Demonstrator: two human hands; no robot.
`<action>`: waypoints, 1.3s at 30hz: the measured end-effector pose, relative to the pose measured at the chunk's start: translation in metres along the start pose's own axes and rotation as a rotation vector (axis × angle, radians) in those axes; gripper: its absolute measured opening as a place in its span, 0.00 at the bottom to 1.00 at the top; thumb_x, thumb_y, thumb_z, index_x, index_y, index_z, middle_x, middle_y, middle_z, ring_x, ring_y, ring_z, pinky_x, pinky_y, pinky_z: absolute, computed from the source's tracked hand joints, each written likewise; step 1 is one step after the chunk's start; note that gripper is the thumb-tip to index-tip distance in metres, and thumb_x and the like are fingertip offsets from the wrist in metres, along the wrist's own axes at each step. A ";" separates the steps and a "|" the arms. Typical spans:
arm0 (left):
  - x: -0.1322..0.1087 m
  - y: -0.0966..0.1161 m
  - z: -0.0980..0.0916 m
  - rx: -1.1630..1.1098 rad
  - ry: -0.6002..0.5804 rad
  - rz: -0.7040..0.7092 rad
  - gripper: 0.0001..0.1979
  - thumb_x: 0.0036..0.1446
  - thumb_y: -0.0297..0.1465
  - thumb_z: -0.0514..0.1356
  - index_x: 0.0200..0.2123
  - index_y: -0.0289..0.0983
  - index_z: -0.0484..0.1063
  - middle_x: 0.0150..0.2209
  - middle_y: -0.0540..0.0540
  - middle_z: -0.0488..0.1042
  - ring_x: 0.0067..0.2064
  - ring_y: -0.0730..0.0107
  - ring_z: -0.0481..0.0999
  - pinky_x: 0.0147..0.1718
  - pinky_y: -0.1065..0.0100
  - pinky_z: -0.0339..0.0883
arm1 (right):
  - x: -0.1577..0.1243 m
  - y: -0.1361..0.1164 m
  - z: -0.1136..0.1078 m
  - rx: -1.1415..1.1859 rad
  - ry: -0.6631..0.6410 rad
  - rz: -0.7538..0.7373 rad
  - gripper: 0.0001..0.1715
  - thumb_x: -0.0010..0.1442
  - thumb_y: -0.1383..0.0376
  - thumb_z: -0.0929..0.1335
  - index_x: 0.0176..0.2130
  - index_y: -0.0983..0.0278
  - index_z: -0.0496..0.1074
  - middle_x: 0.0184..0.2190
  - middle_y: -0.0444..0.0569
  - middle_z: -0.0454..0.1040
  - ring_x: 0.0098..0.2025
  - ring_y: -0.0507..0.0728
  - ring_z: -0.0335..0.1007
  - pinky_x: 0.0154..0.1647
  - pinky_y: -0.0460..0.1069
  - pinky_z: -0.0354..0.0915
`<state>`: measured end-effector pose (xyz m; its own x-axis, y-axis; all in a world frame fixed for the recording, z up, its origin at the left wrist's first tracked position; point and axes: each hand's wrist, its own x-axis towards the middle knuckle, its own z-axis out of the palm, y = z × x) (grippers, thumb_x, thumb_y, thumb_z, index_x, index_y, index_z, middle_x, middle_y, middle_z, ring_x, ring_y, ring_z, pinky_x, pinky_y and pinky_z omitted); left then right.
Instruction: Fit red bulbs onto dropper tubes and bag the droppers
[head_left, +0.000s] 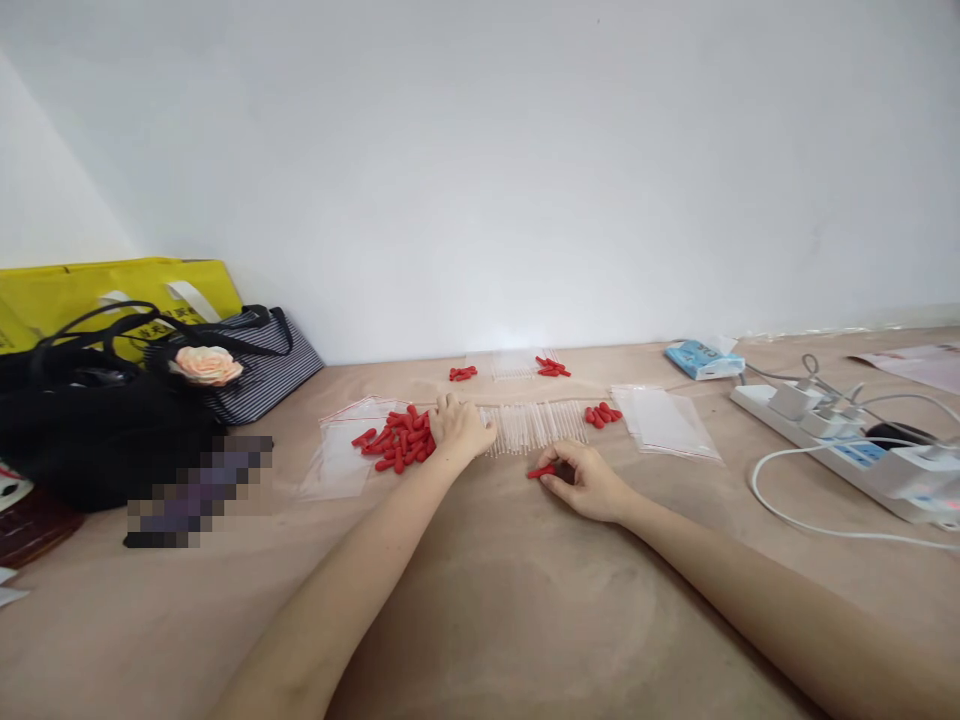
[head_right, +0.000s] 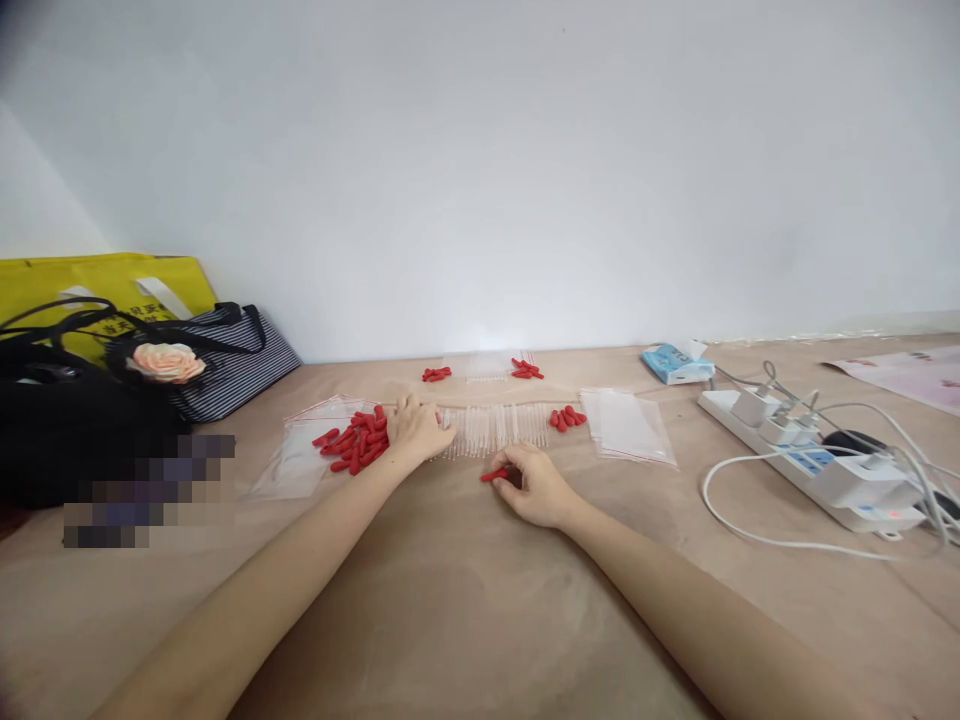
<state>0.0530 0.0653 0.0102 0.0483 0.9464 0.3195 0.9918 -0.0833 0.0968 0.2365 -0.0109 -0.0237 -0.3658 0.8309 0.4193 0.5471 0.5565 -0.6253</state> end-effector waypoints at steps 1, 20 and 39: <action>0.001 0.002 0.001 0.014 -0.007 -0.007 0.16 0.44 0.41 0.56 0.29 0.33 0.73 0.42 0.34 0.67 0.47 0.47 0.60 0.43 0.52 0.54 | 0.000 0.001 0.000 -0.028 0.007 -0.020 0.07 0.49 0.71 0.64 0.31 0.63 0.67 0.29 0.45 0.70 0.31 0.52 0.65 0.34 0.48 0.62; 0.003 0.024 -0.002 0.065 -0.030 -0.029 0.12 0.49 0.27 0.53 0.36 0.26 0.70 0.44 0.29 0.64 0.47 0.45 0.59 0.41 0.56 0.54 | 0.000 0.003 0.003 -0.159 -0.030 -0.120 0.09 0.53 0.68 0.64 0.36 0.62 0.70 0.33 0.49 0.67 0.37 0.55 0.64 0.40 0.52 0.62; -0.071 -0.045 -0.007 -0.511 0.064 0.628 0.11 0.59 0.26 0.46 0.39 0.37 0.66 0.35 0.46 0.71 0.37 0.69 0.69 0.37 0.66 0.62 | 0.004 0.005 0.005 -0.064 0.088 -0.013 0.08 0.56 0.68 0.62 0.34 0.65 0.70 0.31 0.49 0.66 0.33 0.53 0.63 0.35 0.48 0.61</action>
<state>0.0045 0.0001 -0.0105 0.5557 0.6571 0.5093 0.6046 -0.7399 0.2950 0.2338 -0.0049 -0.0280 -0.3070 0.8188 0.4852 0.5906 0.5637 -0.5775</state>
